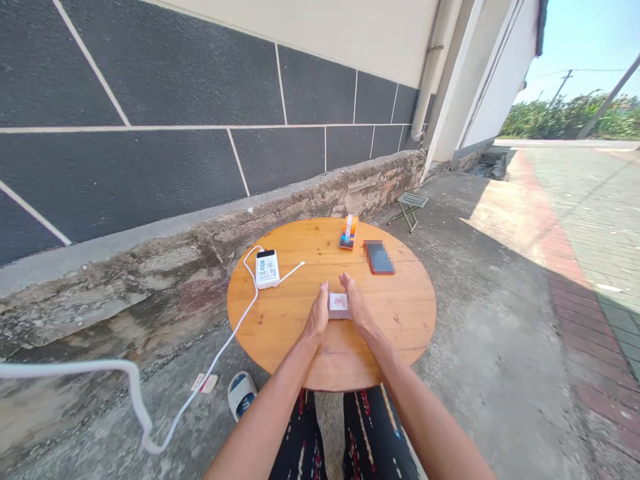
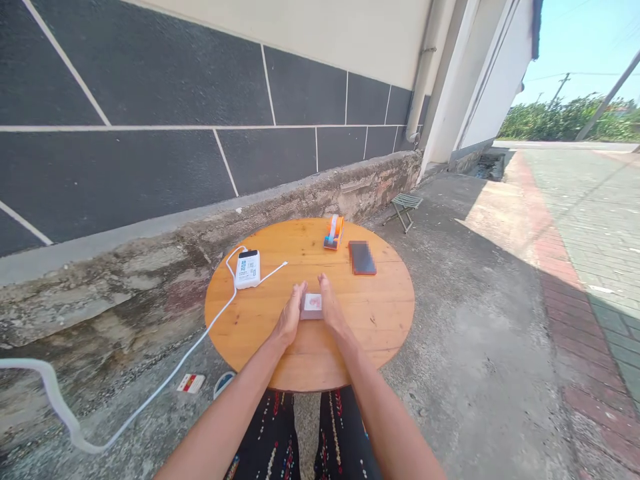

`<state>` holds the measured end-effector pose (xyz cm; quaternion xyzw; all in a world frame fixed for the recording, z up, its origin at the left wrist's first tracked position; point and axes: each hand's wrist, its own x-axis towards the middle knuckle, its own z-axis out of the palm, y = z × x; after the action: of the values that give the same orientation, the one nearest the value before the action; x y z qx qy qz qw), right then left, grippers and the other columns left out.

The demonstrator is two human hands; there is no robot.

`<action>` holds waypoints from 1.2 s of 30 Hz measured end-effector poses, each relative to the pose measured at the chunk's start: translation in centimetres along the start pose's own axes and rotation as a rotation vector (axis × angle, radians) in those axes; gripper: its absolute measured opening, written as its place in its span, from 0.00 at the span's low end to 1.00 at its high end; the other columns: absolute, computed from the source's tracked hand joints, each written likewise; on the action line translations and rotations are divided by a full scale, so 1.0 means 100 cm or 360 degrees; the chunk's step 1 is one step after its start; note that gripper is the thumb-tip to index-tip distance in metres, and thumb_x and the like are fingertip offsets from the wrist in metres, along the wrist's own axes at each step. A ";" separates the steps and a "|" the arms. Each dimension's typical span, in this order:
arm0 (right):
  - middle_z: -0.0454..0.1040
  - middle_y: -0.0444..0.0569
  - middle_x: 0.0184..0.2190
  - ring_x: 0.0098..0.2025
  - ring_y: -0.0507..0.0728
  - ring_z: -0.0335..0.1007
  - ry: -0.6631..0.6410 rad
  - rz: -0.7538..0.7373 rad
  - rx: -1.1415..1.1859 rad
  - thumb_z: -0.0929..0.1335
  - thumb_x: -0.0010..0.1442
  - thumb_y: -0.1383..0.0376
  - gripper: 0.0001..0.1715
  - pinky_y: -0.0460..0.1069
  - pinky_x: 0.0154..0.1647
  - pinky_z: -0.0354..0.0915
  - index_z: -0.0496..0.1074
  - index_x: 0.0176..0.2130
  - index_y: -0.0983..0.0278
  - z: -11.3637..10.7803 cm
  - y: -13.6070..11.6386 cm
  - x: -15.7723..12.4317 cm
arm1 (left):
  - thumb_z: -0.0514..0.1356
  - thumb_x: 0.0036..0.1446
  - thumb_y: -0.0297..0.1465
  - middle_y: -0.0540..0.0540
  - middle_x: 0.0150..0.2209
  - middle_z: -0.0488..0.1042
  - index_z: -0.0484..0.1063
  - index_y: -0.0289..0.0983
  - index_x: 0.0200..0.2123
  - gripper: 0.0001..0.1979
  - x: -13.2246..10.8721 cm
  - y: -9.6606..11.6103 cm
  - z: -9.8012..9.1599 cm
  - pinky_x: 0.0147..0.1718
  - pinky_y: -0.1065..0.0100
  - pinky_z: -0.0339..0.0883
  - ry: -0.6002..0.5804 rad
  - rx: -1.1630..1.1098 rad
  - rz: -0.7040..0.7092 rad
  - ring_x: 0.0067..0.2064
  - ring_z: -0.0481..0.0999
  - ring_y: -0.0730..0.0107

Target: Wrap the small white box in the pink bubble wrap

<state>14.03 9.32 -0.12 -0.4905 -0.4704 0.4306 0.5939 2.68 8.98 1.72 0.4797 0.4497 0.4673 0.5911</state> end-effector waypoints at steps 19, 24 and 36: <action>0.57 0.50 0.63 0.64 0.58 0.51 -0.0020 -0.0106 -0.0077 0.52 0.62 0.41 0.39 0.59 0.65 0.47 0.56 0.62 0.59 -0.012 0.001 -0.003 | 0.41 0.65 0.46 0.44 0.63 0.56 0.61 0.37 0.59 0.28 -0.002 -0.010 0.005 0.63 0.60 0.48 0.0159 0.0047 0.0140 0.64 0.54 0.63; 0.57 0.48 0.62 0.64 0.58 0.52 0.0291 -0.0202 -0.0322 0.53 0.64 0.46 0.33 0.60 0.64 0.48 0.58 0.61 0.58 -0.050 -0.018 -0.030 | 0.47 0.64 0.40 0.43 0.62 0.59 0.62 0.36 0.58 0.23 -0.016 -0.009 -0.027 0.63 0.60 0.49 0.0176 0.0210 0.0352 0.64 0.56 0.64; 0.73 0.51 0.48 0.50 0.58 0.68 -0.0136 -0.0319 -0.0725 0.59 0.60 0.64 0.20 0.57 0.54 0.62 0.71 0.50 0.62 -0.038 -0.006 -0.053 | 0.53 0.53 0.24 0.42 0.50 0.73 0.70 0.35 0.50 0.20 -0.019 -0.012 -0.024 0.54 0.60 0.62 0.0045 0.0791 0.0420 0.51 0.72 0.63</action>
<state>16.80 3.36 -0.53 -0.5439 -0.6263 0.2728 0.4874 0.13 7.32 0.34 0.6577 0.4923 0.4222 0.3831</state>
